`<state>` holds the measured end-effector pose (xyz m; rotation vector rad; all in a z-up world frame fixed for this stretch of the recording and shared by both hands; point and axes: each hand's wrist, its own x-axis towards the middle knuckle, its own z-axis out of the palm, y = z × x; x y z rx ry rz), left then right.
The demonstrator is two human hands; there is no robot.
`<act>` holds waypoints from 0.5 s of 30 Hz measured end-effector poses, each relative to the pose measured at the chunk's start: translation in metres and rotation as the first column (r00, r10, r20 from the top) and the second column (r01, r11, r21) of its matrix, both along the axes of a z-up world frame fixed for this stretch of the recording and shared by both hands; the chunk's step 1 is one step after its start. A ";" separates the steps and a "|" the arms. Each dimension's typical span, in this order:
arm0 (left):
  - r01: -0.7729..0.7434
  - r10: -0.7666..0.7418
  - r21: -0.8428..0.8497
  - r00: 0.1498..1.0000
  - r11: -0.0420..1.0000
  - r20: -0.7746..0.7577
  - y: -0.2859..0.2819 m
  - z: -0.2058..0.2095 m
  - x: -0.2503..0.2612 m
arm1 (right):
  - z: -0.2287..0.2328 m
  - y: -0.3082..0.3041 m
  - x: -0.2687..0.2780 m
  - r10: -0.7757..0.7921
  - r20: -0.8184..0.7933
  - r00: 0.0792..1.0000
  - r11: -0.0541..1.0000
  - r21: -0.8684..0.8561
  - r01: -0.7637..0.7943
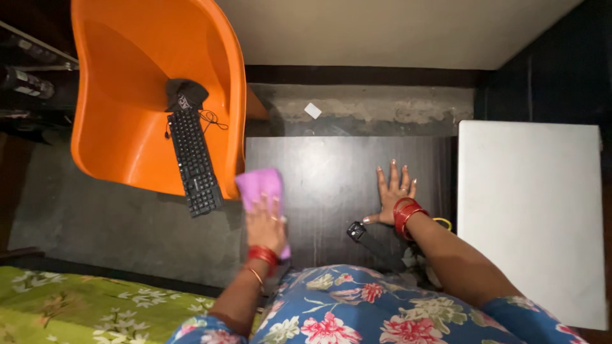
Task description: The person wipes the keyboard and palm rest of a laptop with a purple cloth, then closes the laptop. The person then wipes a dark wristwatch with the same cloth and places it on the table. Finally, the person wipes the table surface.
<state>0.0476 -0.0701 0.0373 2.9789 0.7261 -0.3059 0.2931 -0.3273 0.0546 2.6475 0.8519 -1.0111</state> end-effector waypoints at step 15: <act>0.161 -0.141 -0.088 0.969 0.983 0.203 0.041 -0.015 0.159 | 0.012 0.002 0.000 -0.033 -0.032 0.999 0.999 -0.023 0.033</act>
